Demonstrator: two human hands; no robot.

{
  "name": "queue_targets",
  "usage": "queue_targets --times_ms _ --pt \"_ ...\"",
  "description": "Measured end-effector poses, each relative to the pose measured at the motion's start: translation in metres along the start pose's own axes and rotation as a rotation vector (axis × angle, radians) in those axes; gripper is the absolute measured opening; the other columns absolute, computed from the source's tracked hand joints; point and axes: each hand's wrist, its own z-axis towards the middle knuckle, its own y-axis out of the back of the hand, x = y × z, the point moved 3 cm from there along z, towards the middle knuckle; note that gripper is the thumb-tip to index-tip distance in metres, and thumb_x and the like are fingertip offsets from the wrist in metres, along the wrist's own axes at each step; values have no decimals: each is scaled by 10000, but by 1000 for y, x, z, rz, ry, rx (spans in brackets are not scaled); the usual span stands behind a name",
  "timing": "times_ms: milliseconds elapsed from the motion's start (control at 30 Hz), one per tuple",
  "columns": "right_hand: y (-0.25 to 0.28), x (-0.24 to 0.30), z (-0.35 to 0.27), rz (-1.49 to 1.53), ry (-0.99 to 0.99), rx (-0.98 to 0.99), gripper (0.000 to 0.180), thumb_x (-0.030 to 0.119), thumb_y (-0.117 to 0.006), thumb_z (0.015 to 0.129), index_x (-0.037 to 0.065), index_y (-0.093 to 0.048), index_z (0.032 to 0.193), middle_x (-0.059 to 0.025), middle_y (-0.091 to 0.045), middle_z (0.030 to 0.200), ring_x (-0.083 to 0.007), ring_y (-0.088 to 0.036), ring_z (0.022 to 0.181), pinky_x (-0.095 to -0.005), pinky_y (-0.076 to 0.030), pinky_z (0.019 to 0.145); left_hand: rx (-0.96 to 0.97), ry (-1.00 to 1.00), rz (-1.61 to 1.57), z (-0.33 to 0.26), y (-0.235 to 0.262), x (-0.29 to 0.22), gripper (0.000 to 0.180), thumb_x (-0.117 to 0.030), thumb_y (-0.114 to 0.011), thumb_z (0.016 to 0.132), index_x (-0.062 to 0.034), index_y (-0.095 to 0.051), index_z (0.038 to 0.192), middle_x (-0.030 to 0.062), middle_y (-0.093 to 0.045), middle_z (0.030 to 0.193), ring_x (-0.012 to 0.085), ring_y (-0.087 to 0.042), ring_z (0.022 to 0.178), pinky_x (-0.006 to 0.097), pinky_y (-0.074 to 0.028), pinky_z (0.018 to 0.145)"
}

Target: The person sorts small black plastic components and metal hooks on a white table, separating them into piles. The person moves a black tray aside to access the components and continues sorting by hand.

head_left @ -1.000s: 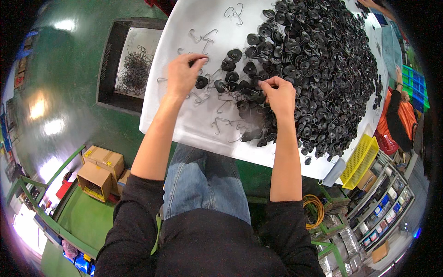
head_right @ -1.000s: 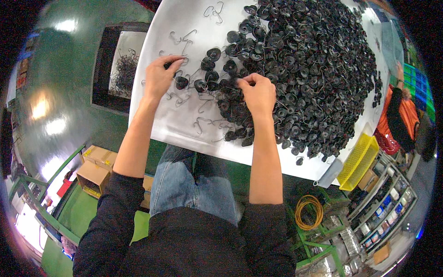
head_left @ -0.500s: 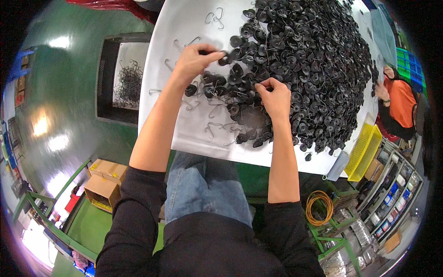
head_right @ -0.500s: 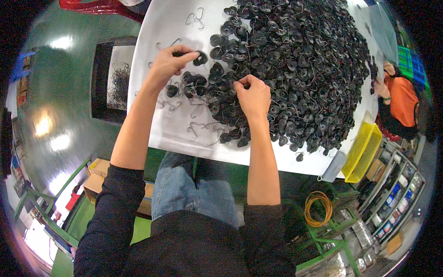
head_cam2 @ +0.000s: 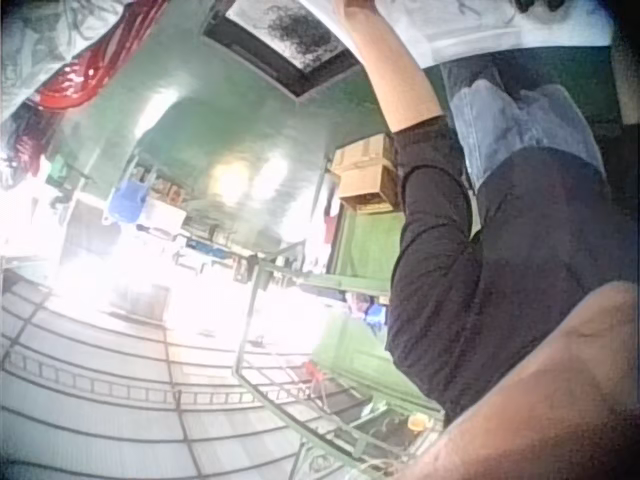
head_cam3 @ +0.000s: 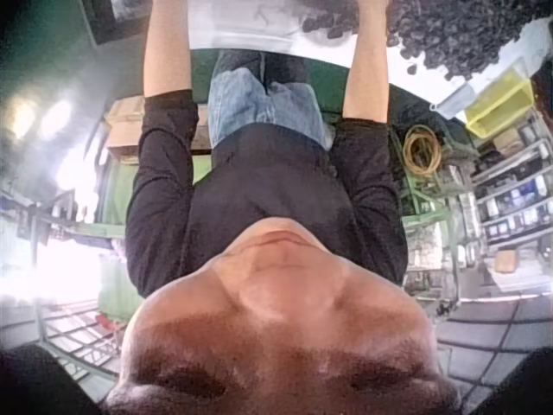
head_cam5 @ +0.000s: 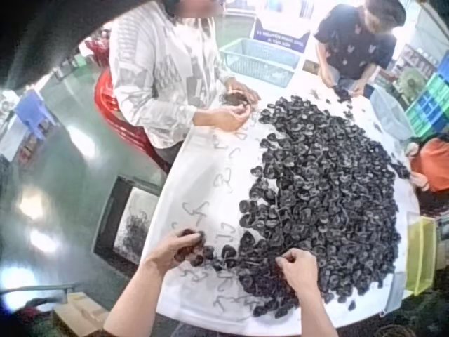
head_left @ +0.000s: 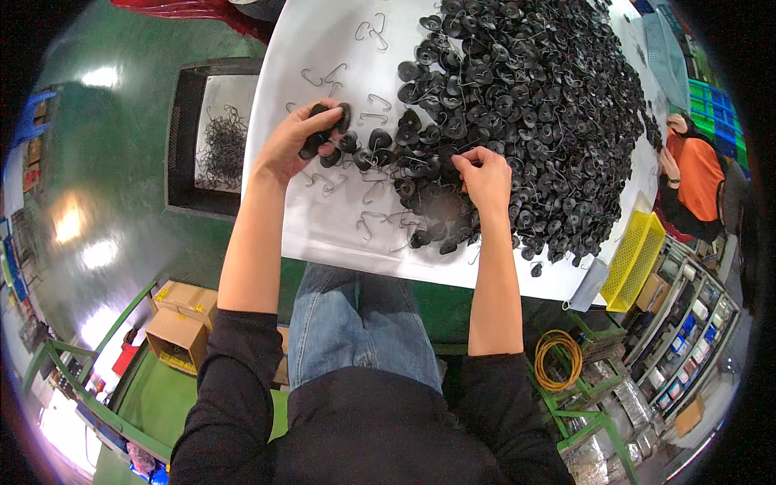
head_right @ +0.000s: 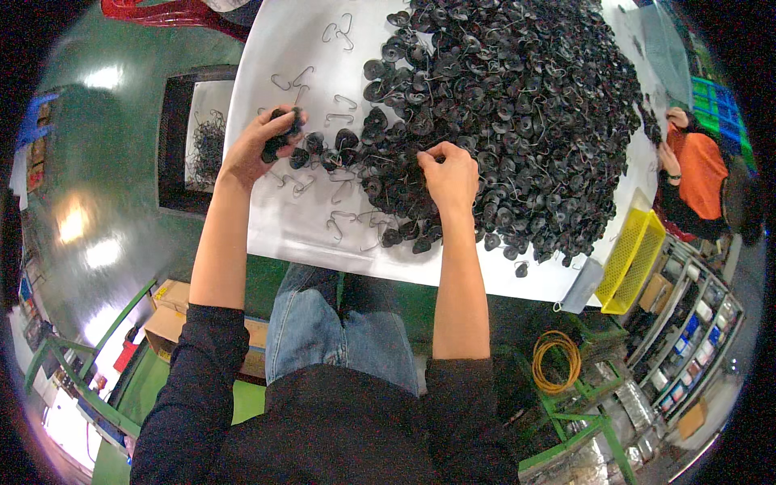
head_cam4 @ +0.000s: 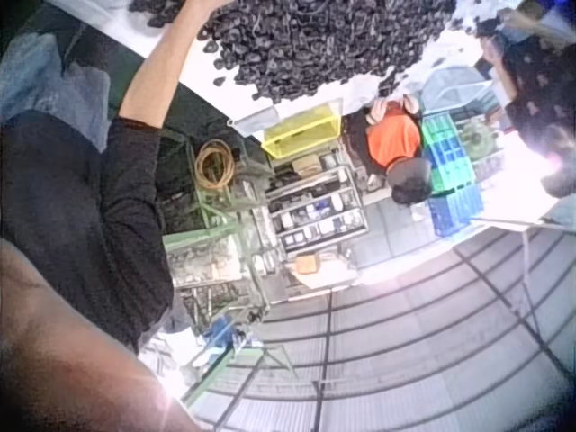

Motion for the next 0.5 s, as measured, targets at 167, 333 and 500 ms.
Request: queue_targets --times_ms 167,333,500 --pt "6 -8 -15 1177 -229 452 192 199 -621 833 51 -601 953 -57 -595 812 -119 -554 708 -197 -371 442 126 -85 -354 -9 -8 7 274 -257 -587 902 -31 -586 1057 103 -613 1039 199 -606 821 237 -471 531" --pt "-4 13 1 1022 -89 508 302 355 -651 832 66 -632 920 -45 -605 810 -153 -565 701 -227 -395 460 -130 -40 738 34 -29 33 281 -335 -630 851 -80 -677 960 108 -664 897 225 -645 883 282 -495 588" --pt "-39 53 30 -313 164 104 290 311 -704 760 39 -675 855 -175 -674 906 -305 -662 858 -415 -519 717 -436 -457 1329 40 -77 62 263 -238 -693 759 -58 -650 946 151 -644 847 335 -616 821 416 -478 731"
